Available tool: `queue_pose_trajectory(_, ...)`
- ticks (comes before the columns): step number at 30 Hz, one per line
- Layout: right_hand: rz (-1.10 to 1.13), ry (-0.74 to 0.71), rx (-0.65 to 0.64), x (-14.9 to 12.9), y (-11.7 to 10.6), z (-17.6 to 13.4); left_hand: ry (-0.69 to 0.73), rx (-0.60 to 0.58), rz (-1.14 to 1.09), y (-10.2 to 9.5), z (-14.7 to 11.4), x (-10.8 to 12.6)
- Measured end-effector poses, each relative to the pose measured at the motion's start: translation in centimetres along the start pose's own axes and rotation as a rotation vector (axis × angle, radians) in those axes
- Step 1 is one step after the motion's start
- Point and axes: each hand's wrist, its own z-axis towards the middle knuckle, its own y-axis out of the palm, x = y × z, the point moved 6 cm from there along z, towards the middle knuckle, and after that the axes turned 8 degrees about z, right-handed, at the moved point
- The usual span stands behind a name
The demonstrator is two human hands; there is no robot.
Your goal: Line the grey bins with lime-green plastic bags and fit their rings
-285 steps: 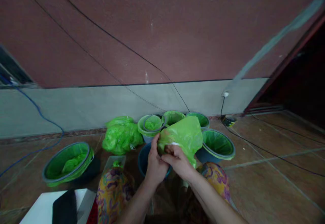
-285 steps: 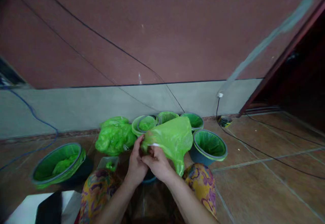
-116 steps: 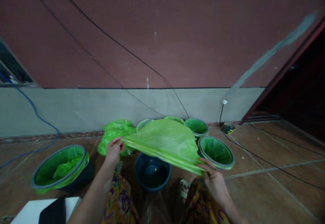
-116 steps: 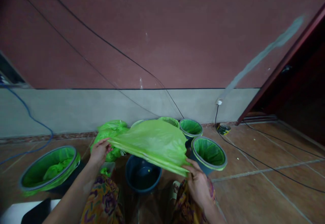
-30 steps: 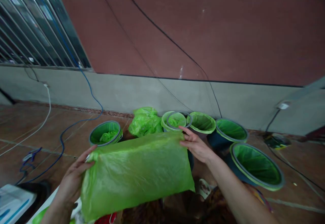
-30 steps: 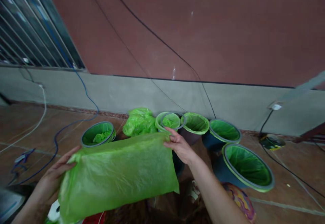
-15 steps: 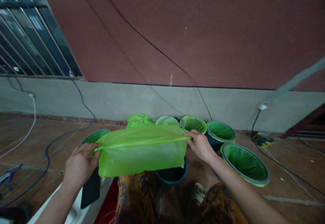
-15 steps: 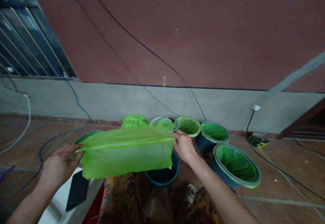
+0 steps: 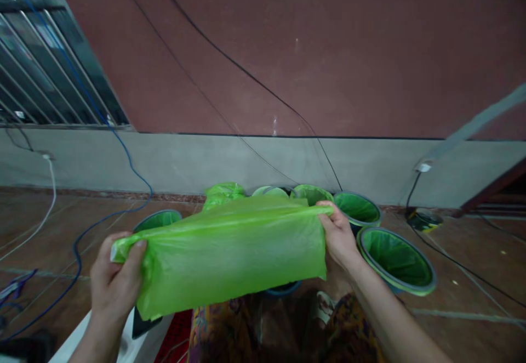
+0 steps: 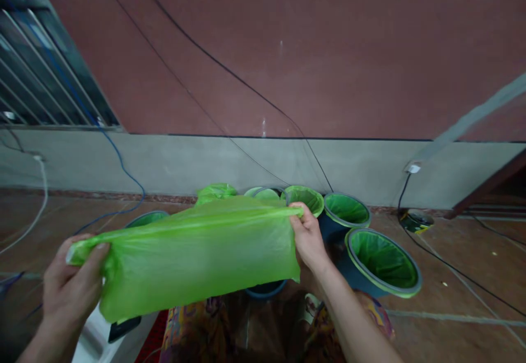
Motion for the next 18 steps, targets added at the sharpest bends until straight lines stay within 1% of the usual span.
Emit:
queue_pose_trajectory(1, -0.046, 0.006, 0.043, 0.2, 0.0, -0.1, -0.009, 0.016, 0.086, -0.2, -0.3, 0.1)
queue_pose_trajectory(2, -0.104, -0.004, 0.06, 0.3, 0.1, -0.2, -0.019, 0.002, 0.154, -0.2, -0.6, 0.3)
queue_pose_trajectory(3, -0.169, -0.03, 0.052, 0.4, 0.2, -0.3, -0.023, -0.03, 0.216, -0.2, -0.9, 0.4)
queue_pose_trajectory(5, -0.3, -0.087, -0.019, 1.0, 0.7, -0.4, -0.033, -0.113, 0.335, -0.3, -1.5, 0.1)
queue_pose_trajectory(7, -0.409, -0.103, -0.101, 2.5, 1.0, -0.9, -0.039, -0.184, 0.434, -0.3, -2.0, -0.8)
queue_pose_trajectory(9, -0.479, -0.06, -0.149, 5.1, 1.3, -1.8, -0.035, -0.253, 0.486, -0.2, -2.5, -2.5)
queue_pose_trajectory(12, -0.542, 0.037, -0.172, 10.1, 2.0, -4.2, -0.051, -0.342, 0.488, 0.0, -3.7, -6.1)
queue_pose_trajectory(16, -0.566, 0.17, -0.251, 17.0, 3.8, -8.3, -0.161, -0.466, 0.486, 0.3, -6.5, -11.4)
queue_pose_trajectory(18, -0.567, 0.231, -0.296, 20.0, 4.8, -10.0, -0.215, -0.522, 0.442, 0.7, -8.1, -13.2)
